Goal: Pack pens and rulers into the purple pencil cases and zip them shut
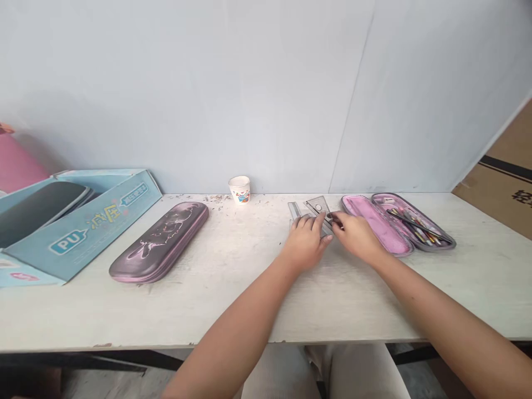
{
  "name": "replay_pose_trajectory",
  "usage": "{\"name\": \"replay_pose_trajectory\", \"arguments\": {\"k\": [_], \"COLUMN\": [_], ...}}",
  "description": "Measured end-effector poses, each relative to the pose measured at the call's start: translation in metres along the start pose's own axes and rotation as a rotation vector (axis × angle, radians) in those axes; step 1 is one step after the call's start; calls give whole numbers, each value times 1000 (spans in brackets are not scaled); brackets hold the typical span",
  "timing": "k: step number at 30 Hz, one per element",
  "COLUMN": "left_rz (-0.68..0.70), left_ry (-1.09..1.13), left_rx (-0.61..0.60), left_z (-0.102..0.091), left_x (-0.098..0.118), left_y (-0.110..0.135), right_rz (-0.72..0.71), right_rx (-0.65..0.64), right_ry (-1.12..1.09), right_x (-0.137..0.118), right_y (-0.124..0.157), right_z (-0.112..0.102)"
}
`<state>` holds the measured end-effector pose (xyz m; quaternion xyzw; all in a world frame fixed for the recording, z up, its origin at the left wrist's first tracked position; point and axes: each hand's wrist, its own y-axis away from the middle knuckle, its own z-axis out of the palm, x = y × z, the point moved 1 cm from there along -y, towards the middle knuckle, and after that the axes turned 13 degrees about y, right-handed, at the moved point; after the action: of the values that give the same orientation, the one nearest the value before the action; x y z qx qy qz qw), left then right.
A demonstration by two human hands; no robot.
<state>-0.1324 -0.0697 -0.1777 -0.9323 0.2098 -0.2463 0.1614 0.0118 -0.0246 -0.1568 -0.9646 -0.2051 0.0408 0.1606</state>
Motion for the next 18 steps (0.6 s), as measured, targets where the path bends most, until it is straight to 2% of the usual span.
{"name": "replay_pose_trajectory", "arguments": {"k": [4, 10, 14, 18], "left_rz": [85, 147, 91, 57], "left_ry": [76, 17, -31, -108], "left_rx": [-64, -116, -191, -242], "left_z": [6, 29, 49, 62], "left_x": [25, 62, 75, 75], "left_y": [-7, -46, -71, -79], "right_rz": [58, 152, 169, 162], "right_rx": [87, 233, 291, 164], "right_ry": [-310, -452, -414, -197], "right_x": [29, 83, 106, 112], "right_y": [18, 23, 18, 19], "right_z": [-7, -5, 10, 24]}}
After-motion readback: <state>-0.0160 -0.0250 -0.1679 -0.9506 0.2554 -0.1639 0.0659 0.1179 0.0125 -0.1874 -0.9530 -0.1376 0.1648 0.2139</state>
